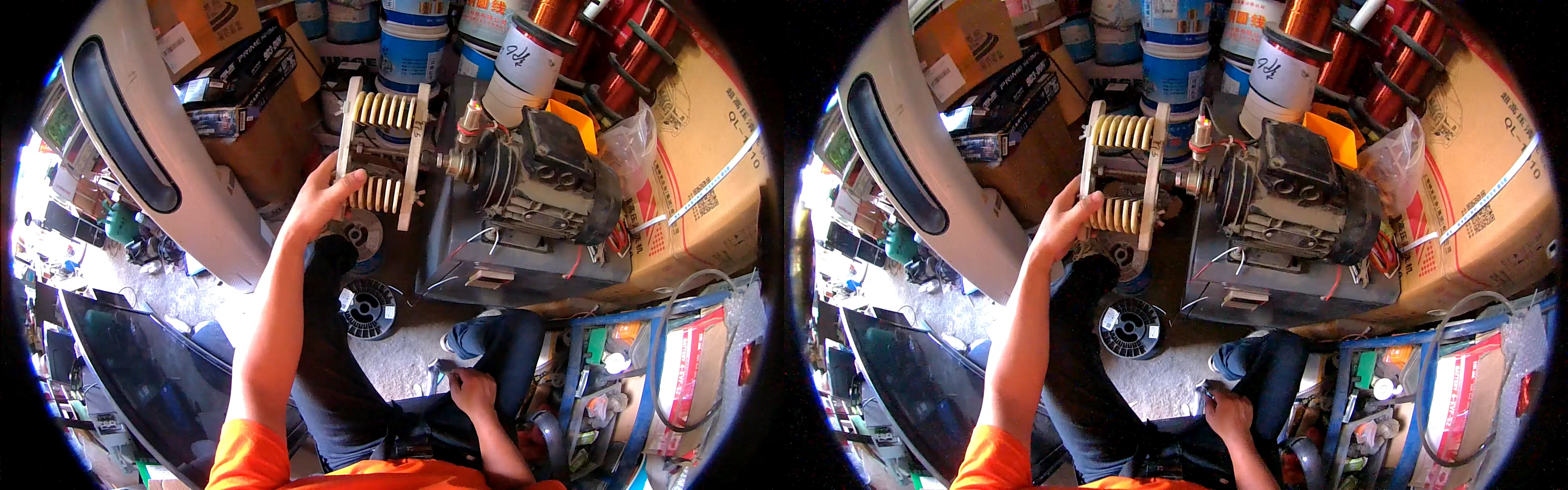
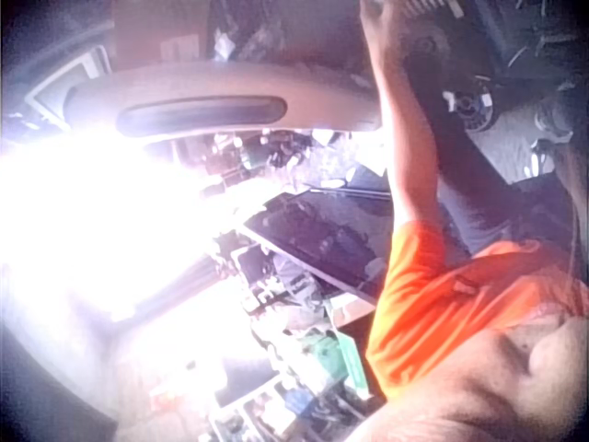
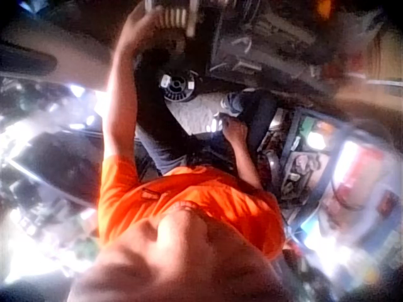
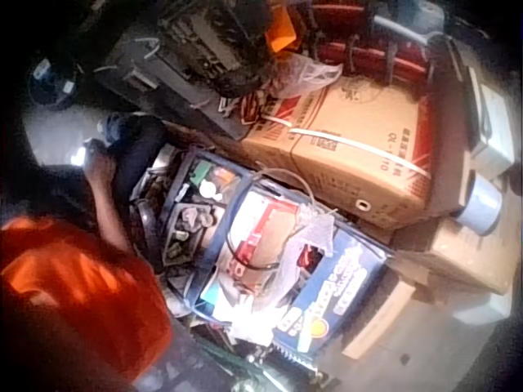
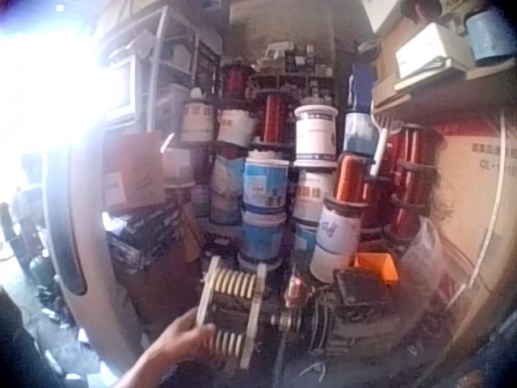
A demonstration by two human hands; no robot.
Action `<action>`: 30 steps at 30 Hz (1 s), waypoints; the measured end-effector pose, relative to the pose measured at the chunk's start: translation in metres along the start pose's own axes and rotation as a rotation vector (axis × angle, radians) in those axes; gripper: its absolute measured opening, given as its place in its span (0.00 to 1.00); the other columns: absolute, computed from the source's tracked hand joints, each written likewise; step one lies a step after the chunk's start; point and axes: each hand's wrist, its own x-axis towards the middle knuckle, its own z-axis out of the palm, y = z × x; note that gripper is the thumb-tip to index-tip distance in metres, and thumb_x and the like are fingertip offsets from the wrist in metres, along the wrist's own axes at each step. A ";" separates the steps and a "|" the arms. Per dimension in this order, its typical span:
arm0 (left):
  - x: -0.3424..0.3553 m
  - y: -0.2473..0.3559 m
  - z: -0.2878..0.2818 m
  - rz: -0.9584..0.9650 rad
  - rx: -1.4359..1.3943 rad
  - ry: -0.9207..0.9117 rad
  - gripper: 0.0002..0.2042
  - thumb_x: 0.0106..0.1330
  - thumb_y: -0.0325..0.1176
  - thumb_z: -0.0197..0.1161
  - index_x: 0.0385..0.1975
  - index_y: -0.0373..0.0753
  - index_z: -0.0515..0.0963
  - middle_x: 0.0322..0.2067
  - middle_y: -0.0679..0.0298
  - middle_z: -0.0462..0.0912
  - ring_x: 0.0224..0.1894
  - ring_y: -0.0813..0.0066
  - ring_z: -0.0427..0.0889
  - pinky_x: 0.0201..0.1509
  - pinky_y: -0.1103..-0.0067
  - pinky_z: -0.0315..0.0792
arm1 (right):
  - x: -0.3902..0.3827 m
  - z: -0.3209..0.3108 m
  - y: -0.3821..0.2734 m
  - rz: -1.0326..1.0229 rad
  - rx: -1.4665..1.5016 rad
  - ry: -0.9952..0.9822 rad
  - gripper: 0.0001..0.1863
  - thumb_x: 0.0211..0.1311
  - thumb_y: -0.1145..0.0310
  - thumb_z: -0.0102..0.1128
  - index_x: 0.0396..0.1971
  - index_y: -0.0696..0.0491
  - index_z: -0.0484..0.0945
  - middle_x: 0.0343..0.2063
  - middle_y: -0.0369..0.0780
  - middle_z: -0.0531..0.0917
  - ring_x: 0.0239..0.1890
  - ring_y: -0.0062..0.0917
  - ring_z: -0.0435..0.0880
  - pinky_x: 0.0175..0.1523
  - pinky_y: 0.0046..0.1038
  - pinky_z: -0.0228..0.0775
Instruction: The person winds copper wire onto a wooden slatted frame attached to a motor. They manually guide the wire into the slots of the frame as it rotates, ensuring the wire is evenly distributed across the slats.
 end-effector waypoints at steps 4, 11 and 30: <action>0.001 -0.003 0.002 0.081 0.002 0.031 0.33 0.59 0.53 0.62 0.59 0.38 0.65 0.36 0.63 0.77 0.34 0.77 0.74 0.30 0.80 0.70 | 0.000 0.001 0.001 -0.013 -0.015 0.000 0.09 0.53 0.61 0.60 0.29 0.48 0.82 0.25 0.42 0.83 0.28 0.38 0.82 0.36 0.39 0.72; 0.004 -0.009 0.001 0.096 0.013 0.048 0.33 0.59 0.54 0.62 0.58 0.38 0.65 0.35 0.64 0.77 0.34 0.78 0.73 0.29 0.81 0.69 | -0.004 0.014 0.011 -0.033 -0.034 0.002 0.11 0.53 0.58 0.60 0.32 0.47 0.82 0.25 0.42 0.83 0.27 0.38 0.82 0.36 0.39 0.72; 0.002 -0.004 0.000 0.038 -0.011 -0.012 0.32 0.63 0.48 0.62 0.61 0.36 0.62 0.46 0.63 0.75 0.42 0.78 0.74 0.38 0.81 0.72 | -0.001 0.003 0.005 -0.041 -0.019 -0.023 0.11 0.53 0.59 0.59 0.34 0.48 0.82 0.26 0.43 0.83 0.28 0.38 0.82 0.35 0.39 0.72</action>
